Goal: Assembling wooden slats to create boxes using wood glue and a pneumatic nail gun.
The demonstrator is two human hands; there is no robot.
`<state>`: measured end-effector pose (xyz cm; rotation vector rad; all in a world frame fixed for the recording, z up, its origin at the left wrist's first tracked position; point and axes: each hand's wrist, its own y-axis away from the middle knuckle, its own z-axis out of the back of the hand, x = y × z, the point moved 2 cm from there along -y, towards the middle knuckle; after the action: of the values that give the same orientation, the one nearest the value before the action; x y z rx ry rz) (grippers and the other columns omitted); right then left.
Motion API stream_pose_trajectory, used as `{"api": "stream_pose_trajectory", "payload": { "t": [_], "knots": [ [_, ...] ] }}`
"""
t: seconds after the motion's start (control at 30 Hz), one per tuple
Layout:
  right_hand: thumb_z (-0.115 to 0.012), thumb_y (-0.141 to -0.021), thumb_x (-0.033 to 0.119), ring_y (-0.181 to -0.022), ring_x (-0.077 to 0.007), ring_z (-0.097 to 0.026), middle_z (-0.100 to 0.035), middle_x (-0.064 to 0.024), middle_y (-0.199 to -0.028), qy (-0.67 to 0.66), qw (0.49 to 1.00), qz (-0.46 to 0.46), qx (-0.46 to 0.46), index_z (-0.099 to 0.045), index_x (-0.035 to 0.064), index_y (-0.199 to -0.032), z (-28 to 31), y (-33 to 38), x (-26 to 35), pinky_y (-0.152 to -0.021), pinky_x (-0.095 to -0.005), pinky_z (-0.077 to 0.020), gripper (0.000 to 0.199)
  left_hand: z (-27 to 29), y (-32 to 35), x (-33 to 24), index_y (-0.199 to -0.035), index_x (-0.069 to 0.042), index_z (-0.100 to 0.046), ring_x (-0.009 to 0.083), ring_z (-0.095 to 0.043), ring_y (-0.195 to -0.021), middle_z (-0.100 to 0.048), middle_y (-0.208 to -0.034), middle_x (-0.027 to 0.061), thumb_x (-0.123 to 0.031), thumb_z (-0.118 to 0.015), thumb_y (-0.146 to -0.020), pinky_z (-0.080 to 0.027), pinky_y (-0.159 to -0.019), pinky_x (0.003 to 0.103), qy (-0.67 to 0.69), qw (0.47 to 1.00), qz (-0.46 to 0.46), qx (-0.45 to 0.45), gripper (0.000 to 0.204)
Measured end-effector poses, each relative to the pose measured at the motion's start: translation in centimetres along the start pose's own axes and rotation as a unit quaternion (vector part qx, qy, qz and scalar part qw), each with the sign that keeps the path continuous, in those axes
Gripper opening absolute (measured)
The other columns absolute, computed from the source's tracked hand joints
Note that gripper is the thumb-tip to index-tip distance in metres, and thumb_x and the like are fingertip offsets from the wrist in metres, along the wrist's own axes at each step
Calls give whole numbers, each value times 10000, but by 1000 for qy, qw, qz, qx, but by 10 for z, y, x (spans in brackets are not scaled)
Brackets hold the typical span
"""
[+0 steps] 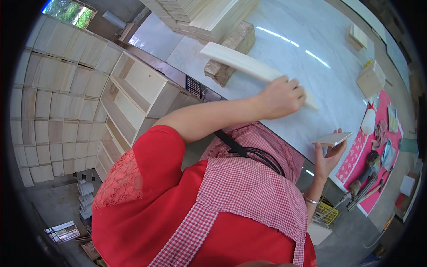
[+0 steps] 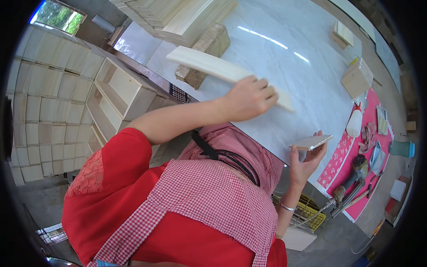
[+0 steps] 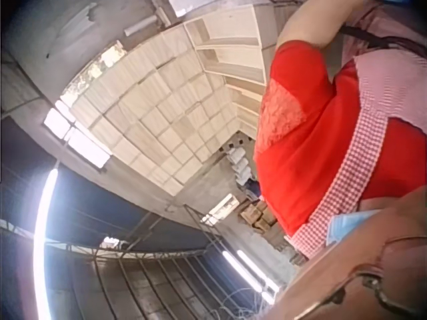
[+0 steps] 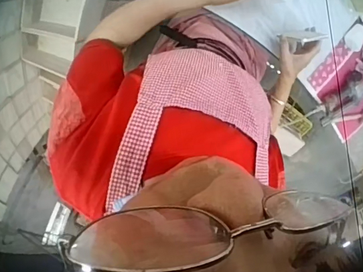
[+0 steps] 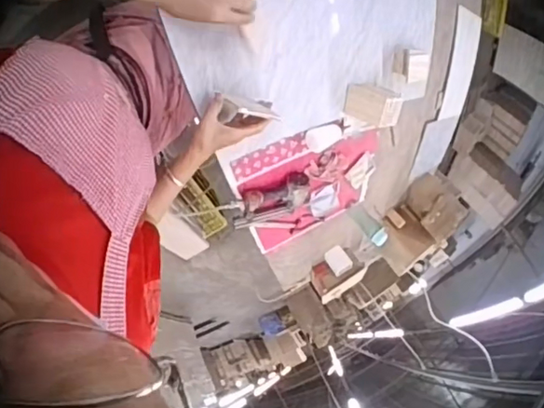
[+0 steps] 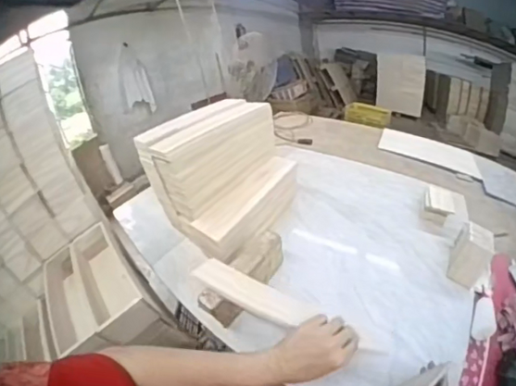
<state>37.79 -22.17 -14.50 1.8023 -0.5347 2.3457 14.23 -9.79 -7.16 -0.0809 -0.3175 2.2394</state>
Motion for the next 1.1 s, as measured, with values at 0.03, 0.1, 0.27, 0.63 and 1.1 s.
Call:
{"api": "stream_pose_trajectory", "payload": {
  "t": [0.03, 0.1, 0.27, 0.63, 1.1],
  "knots": [
    [-777, -771, 10, -1417, -315, -361, -347, -176, -1526, 0, 1000, -2, -1, -202, 21, -1519, -1, -2, -1, -1127, -436, -369, 944, -17, 16, 0, -954, -41, -666, 276, -629, -1035, -661, -1047, 118, -251, -641, -787, -499, -838, 365, -12, 998, -27, -46, 270],
    [-778, -767, 10, -1414, -311, -361, -344, -172, -1528, -13, 1000, 11, 11, -202, 22, -1517, -2, -4, -4, -1128, -435, -366, 946, -40, 42, 0, -1014, -22, -665, 285, -603, -1117, -643, -1120, 135, -249, -659, -786, -490, -916, 383, -33, 986, -83, -138, 322],
    [-758, -726, -19, -1424, -303, -346, -337, -181, -1539, -25, 1000, -10, 17, -193, 18, -1520, 2, 1, -6, -1153, -418, -320, 976, -31, 33, -1, -1137, -6, -626, 307, -541, -1228, -600, -1225, 149, -324, -723, -763, -436, -1020, 438, 72, 993, -76, -47, 500],
    [-744, -677, -4, -1377, -294, -425, -398, -174, -1499, -25, 999, -7, 48, -276, 37, -1491, -1, -3, -7, -1116, -410, -401, 940, -50, -45, -2, -1257, -36, -567, 345, -562, -1122, -579, -1184, 184, -568, -855, -551, -451, -948, 484, 94, 983, 35, 156, 929],
    [-731, -677, 16, -1343, -312, -457, -454, -181, -1416, -85, 976, 37, 195, -331, 32, -1445, -48, -32, 15, -1142, -436, -390, 866, 31, -37, -11, -1267, -13, -510, 361, -554, -1053, -540, -1168, 167, -378, -870, -554, -472, -900, 430, 322, 942, -67, 70, 878]
  ]
}}
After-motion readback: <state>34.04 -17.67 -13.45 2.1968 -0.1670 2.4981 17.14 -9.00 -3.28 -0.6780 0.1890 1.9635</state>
